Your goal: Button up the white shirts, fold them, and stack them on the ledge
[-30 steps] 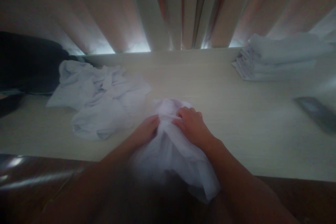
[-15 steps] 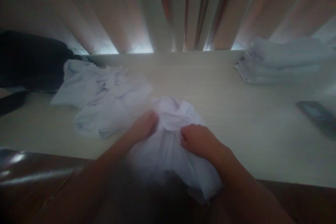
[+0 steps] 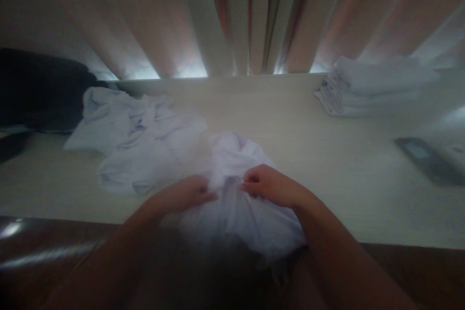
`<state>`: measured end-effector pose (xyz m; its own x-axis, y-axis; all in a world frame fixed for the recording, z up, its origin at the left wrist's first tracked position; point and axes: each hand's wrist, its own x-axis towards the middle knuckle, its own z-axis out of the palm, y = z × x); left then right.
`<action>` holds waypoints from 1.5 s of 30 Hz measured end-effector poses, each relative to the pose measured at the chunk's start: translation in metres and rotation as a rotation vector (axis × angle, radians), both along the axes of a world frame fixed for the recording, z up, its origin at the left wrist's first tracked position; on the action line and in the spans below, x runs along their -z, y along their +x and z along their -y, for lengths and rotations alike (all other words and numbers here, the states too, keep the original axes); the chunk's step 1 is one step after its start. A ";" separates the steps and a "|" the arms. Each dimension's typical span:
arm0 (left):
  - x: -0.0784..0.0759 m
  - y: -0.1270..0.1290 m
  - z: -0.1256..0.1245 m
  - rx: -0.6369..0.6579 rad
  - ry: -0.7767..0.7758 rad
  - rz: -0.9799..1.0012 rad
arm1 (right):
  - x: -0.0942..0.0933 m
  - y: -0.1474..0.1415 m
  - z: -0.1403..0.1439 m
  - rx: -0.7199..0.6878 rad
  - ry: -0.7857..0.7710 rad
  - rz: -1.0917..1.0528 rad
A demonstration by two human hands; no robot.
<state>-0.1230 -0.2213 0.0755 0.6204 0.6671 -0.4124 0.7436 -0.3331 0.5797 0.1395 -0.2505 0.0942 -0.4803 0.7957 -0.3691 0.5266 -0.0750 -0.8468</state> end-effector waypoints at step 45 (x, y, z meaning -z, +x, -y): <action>-0.003 0.032 0.005 -0.502 -0.078 0.594 | 0.013 -0.034 -0.001 0.364 0.245 -0.065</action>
<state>-0.0912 -0.2263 0.0780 0.3833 0.9092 -0.1627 0.3520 0.0190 0.9358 0.1057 -0.2497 0.0809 -0.1687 0.9775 -0.1269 0.4479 -0.0387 -0.8933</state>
